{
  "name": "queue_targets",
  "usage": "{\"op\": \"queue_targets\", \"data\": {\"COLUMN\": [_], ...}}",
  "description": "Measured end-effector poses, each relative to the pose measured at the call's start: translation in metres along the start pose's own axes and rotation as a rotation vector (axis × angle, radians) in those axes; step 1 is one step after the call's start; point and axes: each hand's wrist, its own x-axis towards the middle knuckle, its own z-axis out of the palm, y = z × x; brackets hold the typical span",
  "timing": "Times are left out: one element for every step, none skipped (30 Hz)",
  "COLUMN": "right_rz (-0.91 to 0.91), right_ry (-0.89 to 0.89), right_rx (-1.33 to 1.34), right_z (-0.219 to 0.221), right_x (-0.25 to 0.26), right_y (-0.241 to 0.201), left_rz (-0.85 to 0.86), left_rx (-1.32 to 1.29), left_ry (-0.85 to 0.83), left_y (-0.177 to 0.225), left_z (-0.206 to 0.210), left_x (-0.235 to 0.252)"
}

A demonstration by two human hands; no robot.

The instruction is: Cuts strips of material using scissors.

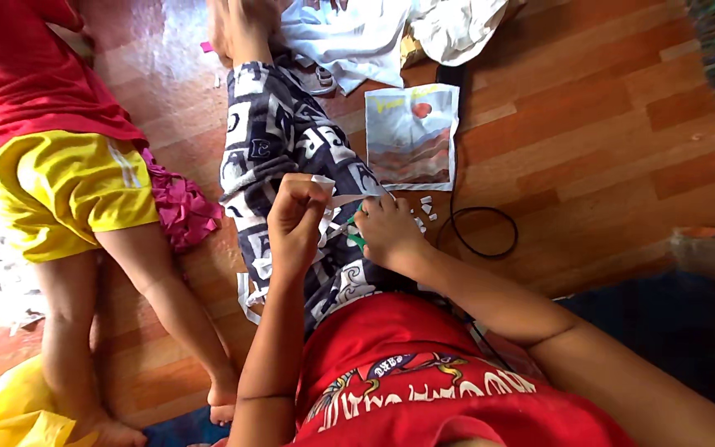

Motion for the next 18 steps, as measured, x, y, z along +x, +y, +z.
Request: {"op": "queue_targets", "data": {"right_rz": [0.009,0.016,0.009,-0.007,-0.030,-0.050,-0.063,-0.061,-0.043,-0.022,-0.003,0.012,0.015,0.007,-0.008,-0.023,-0.036,-0.048], "right_ry": [0.007,0.011,0.033,0.082,0.139,0.171,0.164,0.102,-0.005,-0.123,-0.230,-0.321,-0.387,-0.426,-0.433,-0.429,-0.414,-0.396], "right_rx": [-0.003,-0.009,-0.009,-0.004,0.002,0.016,0.038,0.078,0.129,0.187,0.248,0.310,0.373,0.452,0.547,0.652,0.770,0.893], "right_z": [-0.001,-0.001,-0.001,0.001,0.005,0.007,0.008,0.005,-0.001,-0.008,-0.013,-0.017,-0.017,-0.015,-0.011,-0.005,0.002,0.008], "right_x": [-0.003,-0.007,-0.011,-0.016,-0.021,-0.026,-0.031,-0.038,-0.044,-0.050,-0.057,-0.063,-0.070,-0.077,-0.084,-0.091,-0.098,-0.103], "right_y": [0.002,0.005,0.007,0.011,0.015,0.021,0.027,0.033,0.038,0.045,0.052,0.059,0.068,0.078,0.087,0.097,0.104,0.110], "left_rz": [0.001,0.000,-0.004,-0.009,-0.013,-0.021,-0.033,-0.051,-0.072,-0.103,-0.133,-0.163,-0.187,-0.211,-0.230,-0.248,-0.263,-0.276], "left_rx": [0.002,0.009,0.018,0.031,0.044,0.051,0.051,0.044,0.037,0.039,0.038,0.029,0.017,0.006,-0.005,-0.020,-0.037,-0.053], "left_ry": [-0.005,-0.010,-0.012,-0.014,-0.015,-0.017,-0.020,-0.016,-0.014,-0.014,-0.009,0.001,0.008,0.009,0.010,0.010,0.008,0.004], "left_y": [0.000,-0.001,-0.001,-0.001,-0.001,-0.001,-0.001,0.000,0.001,0.003,0.005,0.007,0.008,0.009,0.010,0.010,0.010,0.009], "left_z": [-0.001,-0.001,-0.001,0.000,0.000,0.001,0.002,0.003,0.004,0.005,0.007,0.009,0.011,0.013,0.015,0.017,0.019,0.022], "left_x": [0.000,0.000,-0.001,-0.001,-0.001,-0.001,-0.001,-0.002,-0.003,-0.004,-0.005,-0.006,-0.006,-0.006,-0.006,-0.006,-0.006,-0.005]}}
